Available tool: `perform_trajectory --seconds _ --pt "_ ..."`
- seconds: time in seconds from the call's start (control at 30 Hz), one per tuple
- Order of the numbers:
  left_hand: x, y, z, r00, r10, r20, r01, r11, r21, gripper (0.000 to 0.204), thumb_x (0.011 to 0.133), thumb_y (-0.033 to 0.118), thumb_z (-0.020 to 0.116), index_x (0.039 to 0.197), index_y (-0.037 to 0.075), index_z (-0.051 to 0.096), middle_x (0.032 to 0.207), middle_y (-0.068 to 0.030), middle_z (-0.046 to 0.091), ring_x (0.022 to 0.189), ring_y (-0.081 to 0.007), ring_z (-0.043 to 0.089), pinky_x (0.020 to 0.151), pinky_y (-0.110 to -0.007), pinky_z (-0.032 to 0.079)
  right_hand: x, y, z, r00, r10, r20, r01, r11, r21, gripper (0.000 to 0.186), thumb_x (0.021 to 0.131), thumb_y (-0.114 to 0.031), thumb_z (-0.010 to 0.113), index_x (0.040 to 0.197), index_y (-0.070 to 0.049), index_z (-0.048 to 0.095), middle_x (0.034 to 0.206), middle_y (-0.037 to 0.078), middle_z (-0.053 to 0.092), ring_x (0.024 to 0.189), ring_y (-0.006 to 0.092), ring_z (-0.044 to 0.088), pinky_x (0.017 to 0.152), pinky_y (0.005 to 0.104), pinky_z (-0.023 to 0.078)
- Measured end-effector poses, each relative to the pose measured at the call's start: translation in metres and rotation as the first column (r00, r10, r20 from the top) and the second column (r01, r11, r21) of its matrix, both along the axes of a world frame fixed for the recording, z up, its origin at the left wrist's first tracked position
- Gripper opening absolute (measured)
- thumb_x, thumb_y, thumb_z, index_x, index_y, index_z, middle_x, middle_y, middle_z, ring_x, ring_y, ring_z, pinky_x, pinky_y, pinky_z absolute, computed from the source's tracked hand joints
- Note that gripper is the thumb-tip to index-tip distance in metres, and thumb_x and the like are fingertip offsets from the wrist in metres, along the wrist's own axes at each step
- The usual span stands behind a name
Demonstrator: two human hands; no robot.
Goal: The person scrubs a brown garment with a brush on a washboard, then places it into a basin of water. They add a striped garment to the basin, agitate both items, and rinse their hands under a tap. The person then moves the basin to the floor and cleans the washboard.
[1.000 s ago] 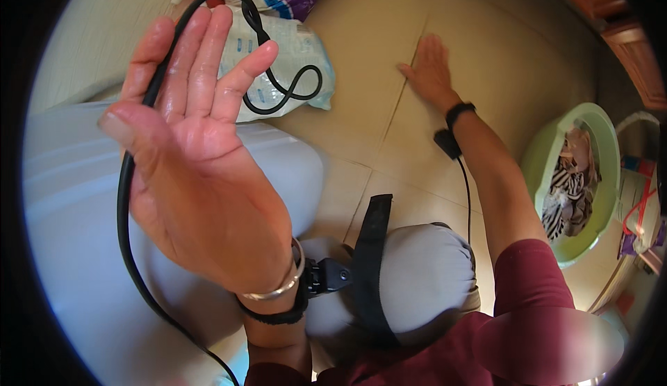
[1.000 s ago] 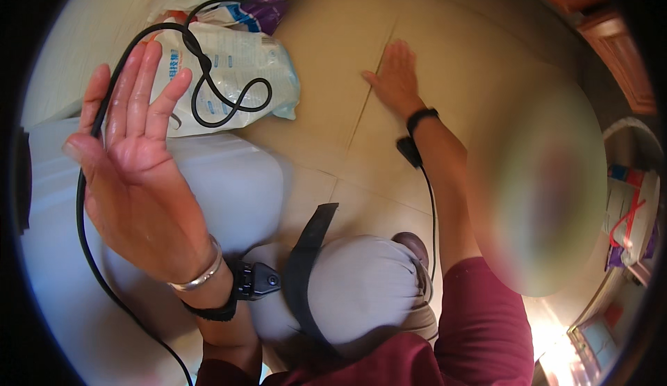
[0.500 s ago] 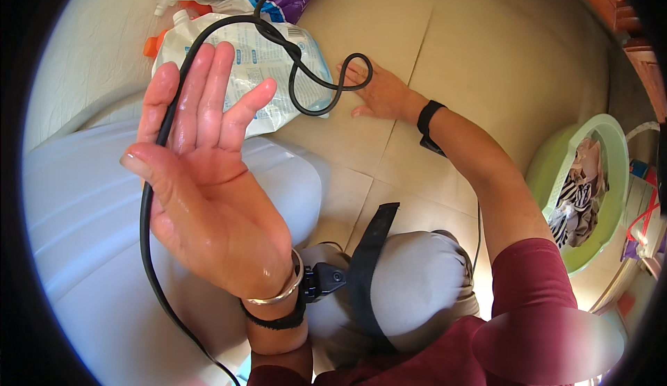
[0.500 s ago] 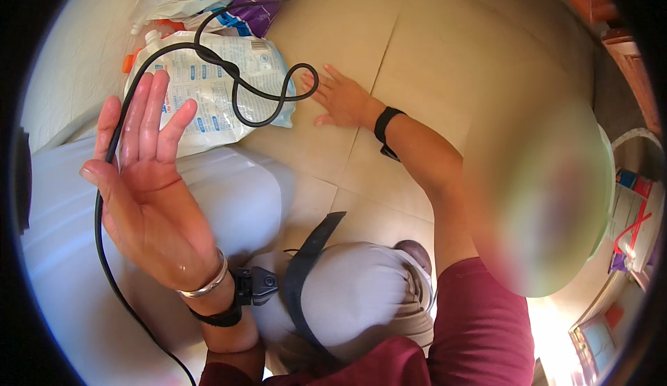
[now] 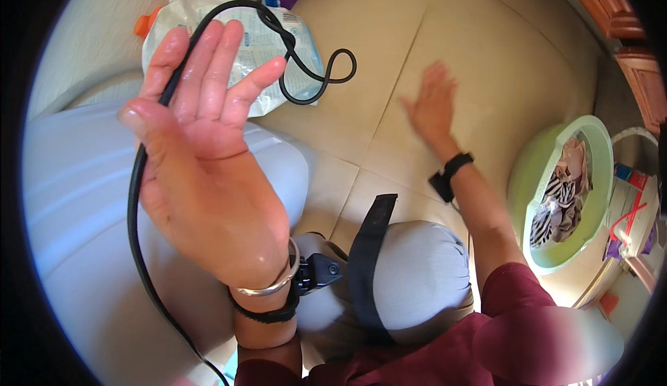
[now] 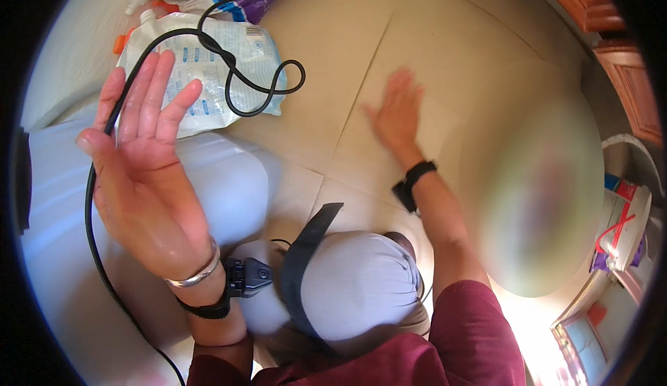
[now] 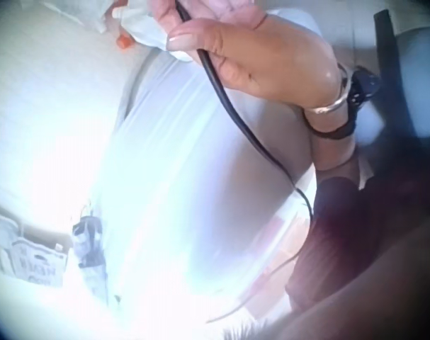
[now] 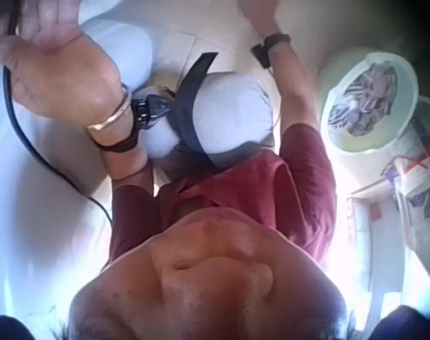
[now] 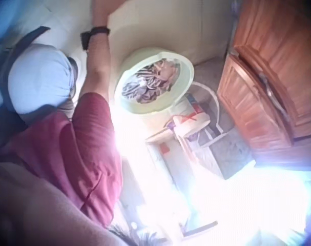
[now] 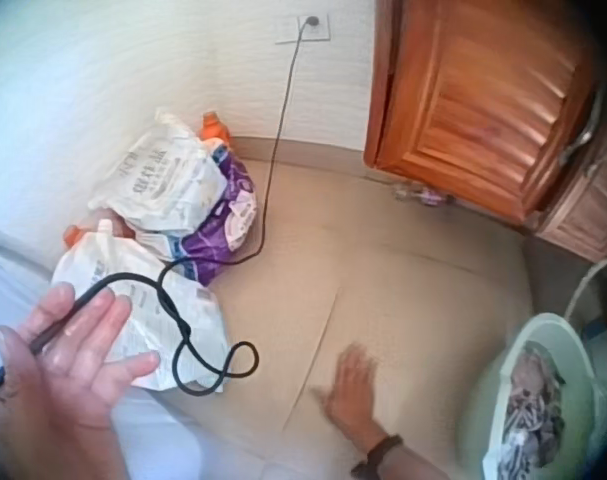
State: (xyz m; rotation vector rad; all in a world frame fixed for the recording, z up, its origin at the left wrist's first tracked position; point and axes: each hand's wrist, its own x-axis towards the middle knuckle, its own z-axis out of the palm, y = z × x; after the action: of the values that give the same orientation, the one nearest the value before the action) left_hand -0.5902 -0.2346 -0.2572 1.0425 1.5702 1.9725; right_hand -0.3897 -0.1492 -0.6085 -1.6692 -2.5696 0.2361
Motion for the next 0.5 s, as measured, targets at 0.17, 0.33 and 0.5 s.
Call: perform_trajectory --seconds 0.17,0.33,0.5 --pt "0.005 0.0 0.005 1.0 -0.02 -0.015 0.02 1.0 -0.022 0.072 0.115 0.045 0.039 0.148 -0.018 0.034 0.147 -0.0447 0.046 0.143 -0.0518 0.049 0.112 -0.06 0.047 -0.02 -0.14 0.012 0.697 0.59 -0.408 -0.698 0.689 -0.197 0.106 0.092 -0.063 0.062 0.163 0.005 0.026 0.174 0.023 0.023 0.163 0.0371 0.016 0.132 0.0576 0.008" --pt "0.005 -0.004 0.01 0.998 -0.052 -0.037 0.048 0.994 -0.103 0.064 0.117 0.038 0.024 0.152 -0.016 0.026 0.151 -0.0464 0.039 0.147 -0.0542 0.042 0.119 -0.062 0.041 -0.002 -0.075 0.001 0.809 0.459 -0.368 -0.536 0.833 -0.14 0.106 0.093 -0.061 0.065 0.166 0.003 0.021 0.174 0.022 0.024 0.163 0.0327 0.019 0.132 0.057 0.006" --pt "0.007 -0.004 0.017 0.997 -0.059 -0.045 0.054 0.992 -0.112 0.063 0.118 0.037 0.02 0.153 -0.015 0.022 0.154 -0.0464 0.035 0.148 -0.0547 0.04 0.12 -0.063 0.04 0.111 0.023 -0.002 0.951 -0.31 0.013 0.31 0.951 0.018 0.09 0.104 -0.056 0.054 0.166 0.003 0.023 0.176 0.021 0.017 0.164 0.0347 0.012 0.131 0.0563 0.004"
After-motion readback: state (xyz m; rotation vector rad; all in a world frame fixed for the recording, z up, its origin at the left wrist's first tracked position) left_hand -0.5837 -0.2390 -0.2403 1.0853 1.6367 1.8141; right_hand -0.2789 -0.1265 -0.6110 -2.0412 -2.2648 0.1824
